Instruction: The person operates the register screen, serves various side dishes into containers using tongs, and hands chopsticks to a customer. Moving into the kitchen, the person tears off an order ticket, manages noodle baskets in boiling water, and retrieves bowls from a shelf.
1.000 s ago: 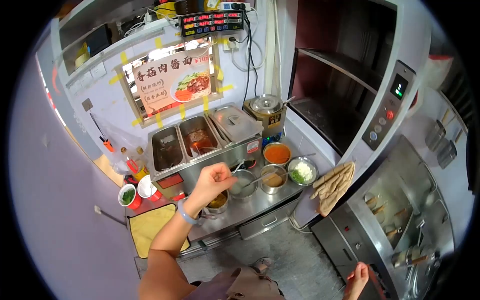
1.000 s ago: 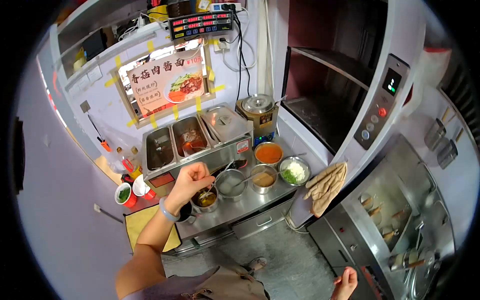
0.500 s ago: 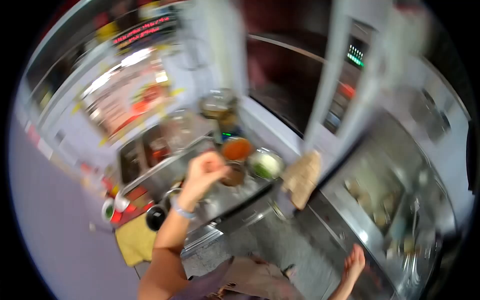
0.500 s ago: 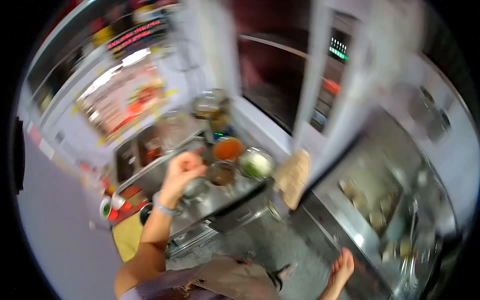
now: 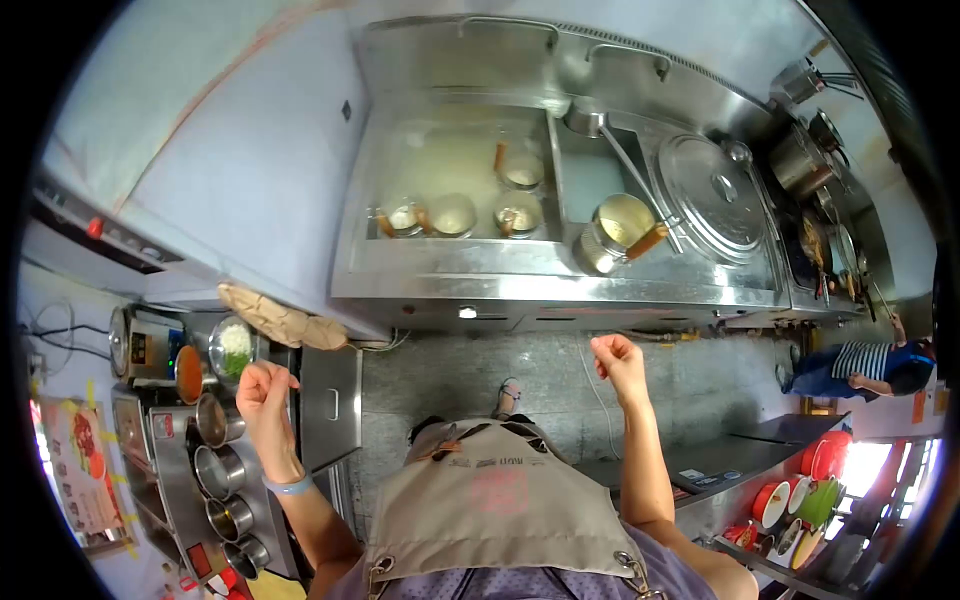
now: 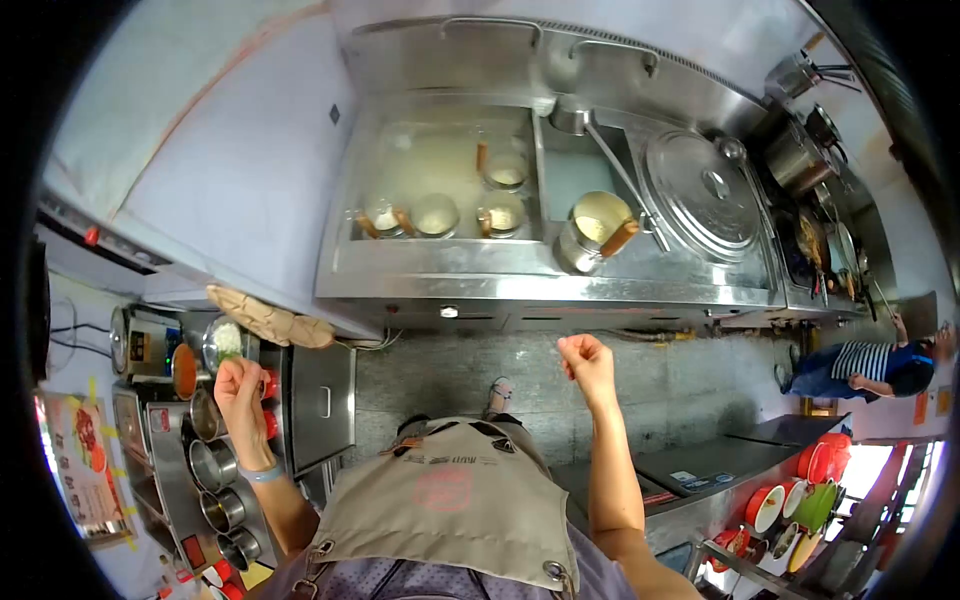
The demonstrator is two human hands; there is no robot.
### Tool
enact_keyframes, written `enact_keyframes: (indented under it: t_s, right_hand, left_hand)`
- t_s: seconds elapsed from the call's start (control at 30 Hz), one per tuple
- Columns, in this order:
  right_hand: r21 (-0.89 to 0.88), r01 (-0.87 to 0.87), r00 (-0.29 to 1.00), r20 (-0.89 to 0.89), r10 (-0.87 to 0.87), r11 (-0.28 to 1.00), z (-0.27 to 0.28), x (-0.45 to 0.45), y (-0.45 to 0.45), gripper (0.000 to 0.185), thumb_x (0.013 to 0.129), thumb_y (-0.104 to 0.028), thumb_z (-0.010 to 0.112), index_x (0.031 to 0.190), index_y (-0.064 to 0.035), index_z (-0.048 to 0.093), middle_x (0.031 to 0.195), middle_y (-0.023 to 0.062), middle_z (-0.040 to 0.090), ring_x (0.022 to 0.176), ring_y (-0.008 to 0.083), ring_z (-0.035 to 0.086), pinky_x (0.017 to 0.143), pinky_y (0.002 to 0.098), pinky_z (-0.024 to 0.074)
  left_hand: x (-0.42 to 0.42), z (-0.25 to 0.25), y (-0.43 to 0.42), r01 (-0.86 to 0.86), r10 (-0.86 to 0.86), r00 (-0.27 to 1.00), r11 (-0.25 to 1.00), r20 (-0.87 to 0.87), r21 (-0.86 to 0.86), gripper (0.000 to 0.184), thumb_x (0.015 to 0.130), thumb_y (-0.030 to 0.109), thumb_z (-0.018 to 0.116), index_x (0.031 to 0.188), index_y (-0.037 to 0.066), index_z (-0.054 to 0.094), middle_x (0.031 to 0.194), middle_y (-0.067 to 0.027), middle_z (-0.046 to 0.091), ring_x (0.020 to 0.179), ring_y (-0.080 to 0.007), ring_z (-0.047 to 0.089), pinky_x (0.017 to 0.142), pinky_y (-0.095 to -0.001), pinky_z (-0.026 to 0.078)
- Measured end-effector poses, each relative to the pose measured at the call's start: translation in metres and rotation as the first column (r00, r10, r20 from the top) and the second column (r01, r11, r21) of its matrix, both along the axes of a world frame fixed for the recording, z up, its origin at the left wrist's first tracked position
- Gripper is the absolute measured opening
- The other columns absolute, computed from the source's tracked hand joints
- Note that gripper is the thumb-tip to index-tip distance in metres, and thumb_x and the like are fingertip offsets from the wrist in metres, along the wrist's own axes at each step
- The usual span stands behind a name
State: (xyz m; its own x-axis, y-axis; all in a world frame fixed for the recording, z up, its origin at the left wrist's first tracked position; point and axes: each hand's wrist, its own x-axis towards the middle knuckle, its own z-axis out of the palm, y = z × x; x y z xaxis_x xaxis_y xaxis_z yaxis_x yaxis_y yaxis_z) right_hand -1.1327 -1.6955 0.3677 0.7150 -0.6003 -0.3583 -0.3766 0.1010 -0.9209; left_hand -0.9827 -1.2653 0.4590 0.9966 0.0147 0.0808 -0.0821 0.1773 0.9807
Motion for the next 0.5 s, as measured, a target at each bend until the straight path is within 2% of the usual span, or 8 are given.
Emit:
enact_keyframes:
  t_s: [0.07, 0.13, 0.2, 0.3, 0.33, 0.4, 0.43, 0.5]
  right_hand:
    - [-0.129, 0.023, 0.999, 0.028, -0.019, 0.991, -0.016, -0.005, -0.044, 0.018, 0.079, -0.011, 0.069, 0.09, -0.0016, 0.06, 0.07, 0.0016, 0.058, 0.052, 0.005, 0.046, 0.047, 0.0202, 0.0362]
    - [-0.541, 0.194, 0.965, 0.256, -0.059, 0.818, -0.015, 0.014, -0.076, 0.042, 0.073, -0.011, 0.074, 0.109, -0.0017, 0.054, 0.093, 0.0069, 0.058, 0.057, 0.0062, 0.047, 0.05, 0.0196, 0.0387]
    - [-0.629, 0.229, 0.953, 0.302, -0.038, 0.743, -0.002, 0.035, -0.096, 0.068, 0.067, -0.012, 0.078, 0.125, -0.0045, 0.044, 0.11, 0.0098, 0.052, 0.061, 0.0081, 0.048, 0.054, 0.0204, 0.041]
    - [-0.525, 0.197, 0.941, 0.339, -0.008, 0.828, 0.03, 0.087, -0.096, 0.072, 0.069, -0.016, 0.078, 0.13, -0.0067, 0.04, 0.108, 0.0106, 0.055, 0.061, 0.0088, 0.05, 0.052, 0.0228, 0.0414]
    - [-0.481, 0.122, 0.968, 0.252, 0.003, 0.868, 0.02, 0.096, -0.104, 0.052, 0.073, -0.015, 0.074, 0.119, -0.0046, 0.051, 0.089, 0.0092, 0.063, 0.059, 0.0094, 0.053, 0.053, 0.0239, 0.0429]
    - [-0.608, -0.005, 0.984, 0.138, 0.112, 0.794, -0.023, 0.1, -0.144, 0.027, 0.08, -0.01, 0.067, 0.104, -0.0029, 0.057, 0.081, 0.0065, 0.063, 0.062, 0.0083, 0.056, 0.05, 0.0214, 0.0435]
    - [-0.628, 0.025, 0.991, 0.115, 0.061, 0.778, -0.007, 0.096, -0.144, 0.011, 0.082, -0.009, 0.063, 0.09, -0.0024, 0.059, 0.072, 0.0046, 0.062, 0.062, 0.0084, 0.056, 0.049, 0.0221, 0.044]
    - [-0.508, 0.155, 0.983, 0.166, -0.08, 0.847, 0.012, 0.085, -0.152, 0.007, 0.079, -0.006, 0.063, 0.085, -0.0037, 0.061, 0.07, 0.0044, 0.064, 0.061, 0.0103, 0.058, 0.054, 0.0241, 0.0459]
  left_hand:
    - [0.005, 0.002, -0.034, 0.026, -0.026, 1.0, 0.999, -0.005, 0.047, 0.03, 0.08, -0.008, 0.057, 0.066, 0.01, 0.037, 0.069, -0.0026, 0.046, 0.066, -0.012, 0.046, 0.065, -0.0239, 0.04]
    - [0.011, 0.002, -0.057, 0.048, -0.045, 0.998, 0.997, -0.041, 0.061, 0.03, 0.08, -0.008, 0.057, 0.066, 0.01, 0.037, 0.069, -0.0025, 0.046, 0.066, -0.0121, 0.047, 0.066, -0.0242, 0.04]
    - [0.021, 0.001, -0.078, 0.058, -0.056, 0.998, 0.998, -0.04, 0.033, 0.031, 0.079, -0.008, 0.057, 0.066, 0.01, 0.036, 0.068, -0.0024, 0.046, 0.066, -0.0122, 0.047, 0.066, -0.0245, 0.04]
    - [0.035, 0.01, -0.108, 0.081, -0.078, 0.996, 0.994, -0.049, 0.068, 0.032, 0.079, -0.009, 0.057, 0.065, 0.009, 0.035, 0.065, -0.0024, 0.045, 0.064, -0.0121, 0.048, 0.064, -0.0258, 0.042]
    - [0.039, 0.012, -0.115, 0.07, -0.065, 0.996, 0.994, -0.061, 0.083, 0.032, 0.079, -0.009, 0.057, 0.065, 0.009, 0.035, 0.065, -0.0024, 0.045, 0.064, -0.0121, 0.048, 0.064, -0.0258, 0.042]
    - [0.055, 0.014, -0.125, 0.164, -0.162, 0.986, 0.985, -0.042, 0.052, 0.032, 0.079, -0.011, 0.056, 0.065, 0.009, 0.035, 0.066, -0.002, 0.045, 0.064, -0.0113, 0.049, 0.063, -0.0251, 0.042]
    - [0.061, 0.013, -0.126, 0.158, -0.154, 0.987, 0.985, -0.048, 0.072, 0.031, 0.079, -0.012, 0.055, 0.065, 0.008, 0.035, 0.067, -0.0016, 0.044, 0.064, -0.0106, 0.049, 0.063, -0.0235, 0.042]
    - [0.077, 0.01, -0.122, 0.16, -0.156, 0.986, 0.984, -0.053, 0.079, 0.031, 0.079, -0.012, 0.055, 0.066, 0.008, 0.036, 0.068, -0.0014, 0.044, 0.064, -0.0105, 0.048, 0.062, -0.0229, 0.041]
